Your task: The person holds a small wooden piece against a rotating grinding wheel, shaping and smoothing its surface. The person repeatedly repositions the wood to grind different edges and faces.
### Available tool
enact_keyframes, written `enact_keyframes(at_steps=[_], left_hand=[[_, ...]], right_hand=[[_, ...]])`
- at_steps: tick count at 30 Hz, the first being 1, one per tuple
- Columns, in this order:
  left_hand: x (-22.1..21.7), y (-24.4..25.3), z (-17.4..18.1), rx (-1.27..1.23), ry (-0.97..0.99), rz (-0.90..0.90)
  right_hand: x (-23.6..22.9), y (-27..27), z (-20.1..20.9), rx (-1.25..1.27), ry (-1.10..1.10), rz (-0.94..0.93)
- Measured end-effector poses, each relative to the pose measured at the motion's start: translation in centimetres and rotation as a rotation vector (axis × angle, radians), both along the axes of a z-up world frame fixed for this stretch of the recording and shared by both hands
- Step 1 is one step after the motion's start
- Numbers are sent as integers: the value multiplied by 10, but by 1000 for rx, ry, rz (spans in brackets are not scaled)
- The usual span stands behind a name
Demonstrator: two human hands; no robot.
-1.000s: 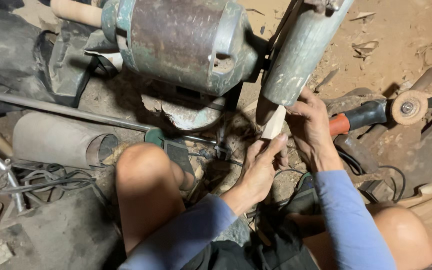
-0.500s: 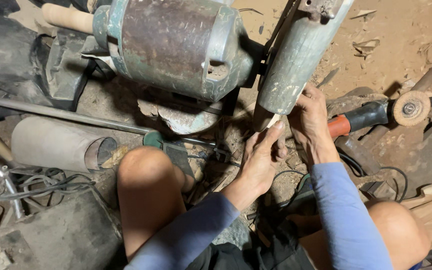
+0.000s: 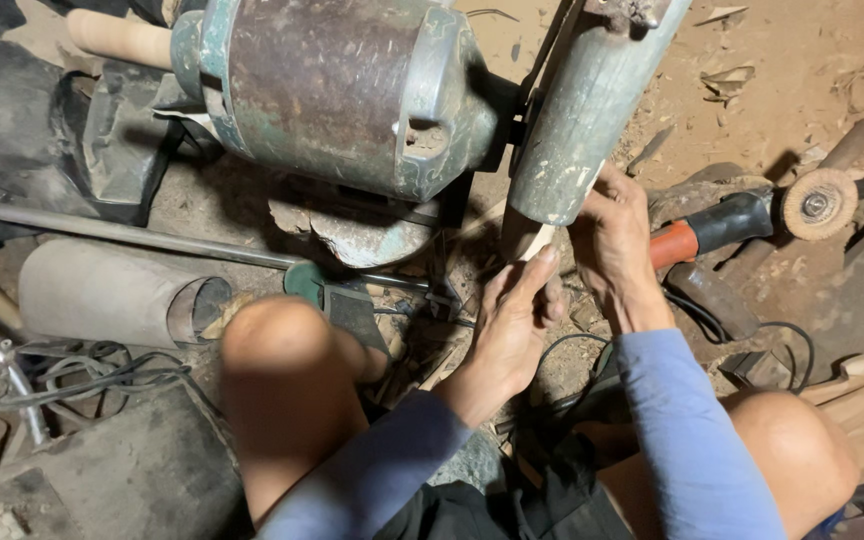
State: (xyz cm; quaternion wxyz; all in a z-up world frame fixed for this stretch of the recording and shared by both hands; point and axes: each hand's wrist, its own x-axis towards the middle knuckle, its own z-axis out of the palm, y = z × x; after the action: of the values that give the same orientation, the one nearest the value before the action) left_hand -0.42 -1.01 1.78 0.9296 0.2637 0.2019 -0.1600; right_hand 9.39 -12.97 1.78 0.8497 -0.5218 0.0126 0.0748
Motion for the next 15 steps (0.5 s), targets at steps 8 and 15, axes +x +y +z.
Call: enact_keyframes(at_steps=[8, 15], left_hand=[[-30, 12, 1, 14, -22, -37], [-52, 21, 5, 40, -20, -72]], right_hand=[[-32, 11, 9, -60, -25, -1], [-59, 23, 29, -83, 6, 2]])
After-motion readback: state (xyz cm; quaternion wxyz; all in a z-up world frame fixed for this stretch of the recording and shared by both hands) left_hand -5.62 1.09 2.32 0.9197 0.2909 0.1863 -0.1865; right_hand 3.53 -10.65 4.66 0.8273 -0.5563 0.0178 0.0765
